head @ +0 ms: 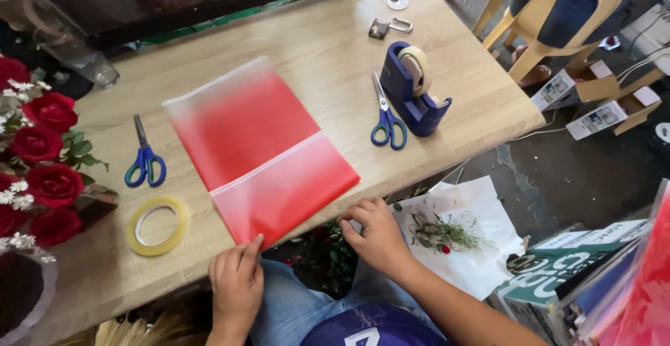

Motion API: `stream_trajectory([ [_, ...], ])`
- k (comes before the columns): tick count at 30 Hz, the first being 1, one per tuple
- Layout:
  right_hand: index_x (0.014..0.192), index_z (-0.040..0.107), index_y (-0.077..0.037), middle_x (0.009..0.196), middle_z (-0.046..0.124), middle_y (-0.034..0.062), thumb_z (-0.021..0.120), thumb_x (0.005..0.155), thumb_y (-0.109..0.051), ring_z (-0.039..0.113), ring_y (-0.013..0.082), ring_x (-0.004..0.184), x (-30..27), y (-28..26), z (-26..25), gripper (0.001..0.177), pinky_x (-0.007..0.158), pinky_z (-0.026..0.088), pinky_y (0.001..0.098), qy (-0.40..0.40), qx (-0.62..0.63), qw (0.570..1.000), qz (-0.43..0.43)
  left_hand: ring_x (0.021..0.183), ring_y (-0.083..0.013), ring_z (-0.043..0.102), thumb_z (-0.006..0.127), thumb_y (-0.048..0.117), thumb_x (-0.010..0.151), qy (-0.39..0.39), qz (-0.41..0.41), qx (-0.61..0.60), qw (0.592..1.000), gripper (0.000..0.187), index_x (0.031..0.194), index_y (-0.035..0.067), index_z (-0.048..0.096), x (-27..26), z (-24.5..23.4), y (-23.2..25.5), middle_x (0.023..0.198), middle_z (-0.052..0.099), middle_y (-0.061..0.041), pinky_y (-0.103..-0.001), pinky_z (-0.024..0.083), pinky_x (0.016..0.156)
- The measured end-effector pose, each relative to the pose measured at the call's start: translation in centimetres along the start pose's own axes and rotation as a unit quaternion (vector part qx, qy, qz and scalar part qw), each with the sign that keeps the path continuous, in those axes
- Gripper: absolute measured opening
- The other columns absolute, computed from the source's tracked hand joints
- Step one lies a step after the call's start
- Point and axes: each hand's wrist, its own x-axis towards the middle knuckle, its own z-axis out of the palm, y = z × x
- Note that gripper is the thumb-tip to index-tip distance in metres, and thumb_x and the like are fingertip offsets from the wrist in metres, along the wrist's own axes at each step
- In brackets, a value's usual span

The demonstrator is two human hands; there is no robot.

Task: The person unfolds a sheet of red and white gradient cellophane paper on a wooden table. They fold the paper in half and use scissors to cut it into two equal pieces. The person then folds one of the cut pieces in half again and secures the fold with a piece of clear tape.

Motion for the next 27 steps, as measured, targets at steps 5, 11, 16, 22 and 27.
stream_trajectory([
  [5,0.096,0.079,-0.02,0.091,0.079,-0.0066,0.066,0.091,-0.04,0.066,0.0067,0.083,0.3,-3.6,-0.9,0.024,0.079,0.048,0.0255,-0.175,0.175,0.913,0.324,0.091,-0.0302,0.062,0.067,0.009,0.079,-0.024,0.006,-0.031,0.999,0.056,0.133,0.024,0.067,-0.1,-0.3,2.5,0.1,0.068,-0.001,-0.047,0.046,0.087],
  [11,0.082,0.074,-0.004,0.063,0.071,0.0111,0.07,0.09,-0.038,0.061,0.0145,0.054,-1.3,-0.4,4.0,0.036,0.053,0.043,0.0251,-0.067,0.423,0.814,0.392,0.085,-0.02,0.063,0.068,0.015,0.089,-0.012,0.024,-0.116,0.993,0.034,0.122,0.022,0.07,-1.4,-1.9,8.5,0.097,0.067,0.003,-0.04,0.044,0.087],
  [16,0.078,0.073,-0.001,0.065,0.07,0.0127,0.074,0.087,-0.026,0.062,0.0201,0.054,-2.9,2.2,5.1,0.027,0.055,0.051,0.0306,-0.05,0.438,0.803,0.401,0.1,-0.0179,0.069,0.073,0.037,0.084,-0.137,-0.492,-0.429,0.746,0.057,0.132,0.009,0.058,-6.3,2.8,6.4,0.118,0.067,-0.01,-0.031,0.06,0.087],
  [22,0.093,0.075,-0.003,0.087,0.077,0.0113,0.077,0.083,-0.026,0.067,0.0209,0.071,-2.9,2.5,5.3,0.025,0.064,0.056,0.0357,-0.056,0.458,0.785,0.413,0.06,-0.0184,0.065,0.078,0.02,0.083,-0.05,-0.509,-0.661,0.549,0.04,0.116,0.003,0.063,-1.0,1.9,10.8,0.087,0.071,-0.012,-0.029,0.056,0.046],
  [27,0.108,0.07,0.002,0.098,0.075,0.0171,0.075,0.081,-0.018,0.069,0.0299,0.081,-0.6,1.0,2.1,0.035,0.069,0.059,0.043,-0.097,0.454,0.769,0.439,0.063,-0.0219,0.066,0.071,0.01,0.09,-0.076,-0.527,-0.675,0.511,0.032,0.117,0.0,0.059,-0.8,1.3,11.8,0.084,0.067,-0.017,-0.03,0.058,0.05],
])
